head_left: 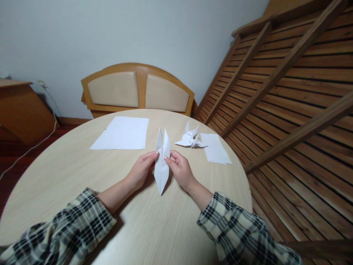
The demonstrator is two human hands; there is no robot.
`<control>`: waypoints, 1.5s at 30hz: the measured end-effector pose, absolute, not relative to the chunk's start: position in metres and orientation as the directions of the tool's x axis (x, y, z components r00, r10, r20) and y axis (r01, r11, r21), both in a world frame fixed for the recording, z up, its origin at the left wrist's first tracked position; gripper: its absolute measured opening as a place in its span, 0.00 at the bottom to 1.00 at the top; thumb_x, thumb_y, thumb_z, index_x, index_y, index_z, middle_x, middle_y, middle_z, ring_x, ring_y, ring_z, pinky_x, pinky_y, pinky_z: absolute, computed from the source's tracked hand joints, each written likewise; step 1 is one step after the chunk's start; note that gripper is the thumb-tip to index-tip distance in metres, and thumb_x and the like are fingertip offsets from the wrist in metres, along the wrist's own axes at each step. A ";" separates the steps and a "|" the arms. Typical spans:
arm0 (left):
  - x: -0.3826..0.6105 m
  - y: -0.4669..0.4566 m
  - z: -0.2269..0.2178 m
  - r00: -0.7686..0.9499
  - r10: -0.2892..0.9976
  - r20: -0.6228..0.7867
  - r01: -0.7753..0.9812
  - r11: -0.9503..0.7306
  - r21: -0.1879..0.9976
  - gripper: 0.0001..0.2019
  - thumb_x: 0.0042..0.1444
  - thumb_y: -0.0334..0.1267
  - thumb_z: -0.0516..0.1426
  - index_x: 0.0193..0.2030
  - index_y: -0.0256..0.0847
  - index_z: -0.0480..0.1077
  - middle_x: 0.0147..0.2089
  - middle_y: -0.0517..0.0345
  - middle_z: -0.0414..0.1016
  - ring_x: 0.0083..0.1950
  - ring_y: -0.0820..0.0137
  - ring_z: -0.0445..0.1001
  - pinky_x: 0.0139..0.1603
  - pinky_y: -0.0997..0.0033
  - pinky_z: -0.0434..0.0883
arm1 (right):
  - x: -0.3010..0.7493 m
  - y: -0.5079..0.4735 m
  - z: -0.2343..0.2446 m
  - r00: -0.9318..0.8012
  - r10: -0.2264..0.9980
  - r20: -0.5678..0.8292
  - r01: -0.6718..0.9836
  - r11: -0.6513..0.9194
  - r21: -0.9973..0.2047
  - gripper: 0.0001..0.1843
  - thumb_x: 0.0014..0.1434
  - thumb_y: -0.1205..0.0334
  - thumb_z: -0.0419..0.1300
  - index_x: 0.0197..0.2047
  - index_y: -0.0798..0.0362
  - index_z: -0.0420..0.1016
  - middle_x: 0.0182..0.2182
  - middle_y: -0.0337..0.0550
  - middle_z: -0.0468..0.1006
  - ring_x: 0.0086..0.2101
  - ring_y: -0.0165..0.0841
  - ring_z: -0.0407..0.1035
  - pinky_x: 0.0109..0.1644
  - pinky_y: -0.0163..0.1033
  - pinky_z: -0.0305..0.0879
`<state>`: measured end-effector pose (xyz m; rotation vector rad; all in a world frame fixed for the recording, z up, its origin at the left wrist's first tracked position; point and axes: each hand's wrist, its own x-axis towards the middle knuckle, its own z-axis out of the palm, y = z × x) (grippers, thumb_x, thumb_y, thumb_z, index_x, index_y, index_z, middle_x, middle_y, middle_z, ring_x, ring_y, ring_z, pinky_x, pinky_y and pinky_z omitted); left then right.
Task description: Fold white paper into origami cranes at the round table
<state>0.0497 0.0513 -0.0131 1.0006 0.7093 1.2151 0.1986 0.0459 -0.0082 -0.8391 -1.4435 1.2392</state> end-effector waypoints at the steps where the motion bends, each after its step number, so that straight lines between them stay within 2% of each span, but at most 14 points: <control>1: 0.050 0.051 -0.013 0.227 0.972 0.061 -0.422 0.041 0.906 0.16 0.49 0.48 0.67 0.31 0.35 0.77 0.30 0.57 0.75 0.33 0.70 0.69 0.37 0.73 0.66 | 0.199 0.046 -0.008 -0.246 0.937 0.249 -0.100 0.231 -0.968 0.14 0.57 0.50 0.61 0.37 0.52 0.70 0.28 0.39 0.73 0.29 0.32 0.68 0.35 0.39 0.63; 6: 0.051 0.051 -0.009 0.180 0.983 0.034 -0.404 0.042 0.914 0.16 0.44 0.49 0.68 0.29 0.36 0.78 0.28 0.58 0.75 0.31 0.72 0.67 0.34 0.74 0.64 | 0.199 0.047 -0.010 -0.246 0.935 0.257 -0.098 0.240 -0.966 0.14 0.57 0.50 0.61 0.36 0.52 0.70 0.27 0.38 0.73 0.29 0.32 0.67 0.35 0.39 0.63; 11: 0.051 0.051 -0.009 0.052 0.998 0.047 -0.319 -0.028 0.947 0.14 0.41 0.46 0.69 0.28 0.37 0.78 0.28 0.58 0.76 0.30 0.72 0.66 0.34 0.73 0.63 | 0.197 0.048 -0.012 -0.230 0.942 0.243 -0.034 0.242 -0.970 0.14 0.57 0.50 0.61 0.34 0.52 0.70 0.24 0.36 0.70 0.26 0.30 0.66 0.30 0.37 0.61; 14: 0.050 0.052 -0.010 0.001 0.995 0.100 -0.229 -0.097 0.969 0.13 0.44 0.47 0.67 0.28 0.37 0.78 0.27 0.58 0.75 0.30 0.72 0.66 0.33 0.72 0.62 | 0.194 0.048 -0.013 -0.220 0.946 0.238 -0.043 0.235 -0.971 0.14 0.56 0.50 0.63 0.36 0.53 0.71 0.28 0.38 0.75 0.28 0.30 0.69 0.32 0.37 0.64; 19: 0.050 0.050 -0.009 -0.006 0.992 0.122 -0.139 -0.122 0.983 0.13 0.45 0.47 0.66 0.26 0.38 0.77 0.25 0.60 0.73 0.29 0.72 0.65 0.32 0.72 0.61 | 0.193 0.050 -0.016 -0.209 0.957 0.203 -0.082 0.189 -0.978 0.18 0.51 0.52 0.67 0.42 0.53 0.73 0.38 0.45 0.80 0.37 0.35 0.75 0.41 0.41 0.70; 25: 0.052 0.049 -0.004 0.008 0.998 0.068 -0.146 -0.066 0.987 0.15 0.44 0.49 0.66 0.24 0.38 0.73 0.23 0.62 0.70 0.26 0.73 0.62 0.28 0.73 0.58 | 0.193 0.052 -0.015 -0.219 0.969 0.114 -0.089 0.097 -0.991 0.19 0.49 0.52 0.68 0.41 0.55 0.76 0.35 0.45 0.81 0.34 0.35 0.75 0.38 0.41 0.69; 31: 0.050 0.049 -0.007 -0.012 0.994 0.109 -0.120 -0.110 0.987 0.15 0.46 0.48 0.65 0.24 0.38 0.72 0.23 0.62 0.69 0.26 0.73 0.62 0.29 0.73 0.59 | 0.191 0.051 -0.014 -0.227 0.970 0.090 -0.123 0.063 -0.990 0.19 0.48 0.51 0.69 0.40 0.55 0.77 0.34 0.43 0.81 0.33 0.33 0.73 0.37 0.40 0.68; 36: 0.049 0.050 -0.009 0.031 0.989 0.145 -0.172 -0.138 0.975 0.13 0.48 0.44 0.65 0.24 0.39 0.70 0.24 0.62 0.68 0.27 0.73 0.63 0.29 0.73 0.59 | 0.193 0.051 -0.014 -0.261 0.961 0.092 -0.149 0.053 -0.987 0.19 0.49 0.51 0.68 0.40 0.54 0.77 0.35 0.42 0.81 0.35 0.34 0.73 0.40 0.41 0.68; 39: 0.050 0.052 -0.007 0.028 0.984 0.177 -0.268 -0.163 0.950 0.10 0.47 0.41 0.66 0.31 0.40 0.71 0.27 0.63 0.70 0.29 0.73 0.66 0.31 0.74 0.62 | 0.194 0.052 -0.014 -0.262 0.962 0.082 -0.148 0.044 -0.988 0.18 0.49 0.52 0.69 0.39 0.54 0.77 0.35 0.43 0.81 0.34 0.33 0.73 0.39 0.40 0.68; 41: 0.050 0.053 -0.005 -0.011 0.984 0.177 -0.337 -0.171 0.926 0.13 0.46 0.39 0.66 0.36 0.42 0.69 0.28 0.65 0.70 0.29 0.74 0.65 0.30 0.75 0.61 | 0.195 0.052 -0.015 -0.281 0.957 0.067 -0.138 0.029 -0.990 0.17 0.49 0.53 0.69 0.39 0.55 0.77 0.35 0.43 0.81 0.33 0.32 0.72 0.38 0.40 0.67; 45: 0.047 0.057 -0.003 -0.024 0.992 0.123 -0.383 -0.123 0.916 0.12 0.45 0.38 0.67 0.33 0.41 0.68 0.24 0.68 0.65 0.25 0.77 0.60 0.25 0.77 0.55 | 0.196 0.052 -0.019 -0.328 0.944 0.026 -0.068 0.004 -0.998 0.15 0.49 0.56 0.68 0.37 0.57 0.76 0.33 0.43 0.80 0.30 0.30 0.71 0.34 0.37 0.63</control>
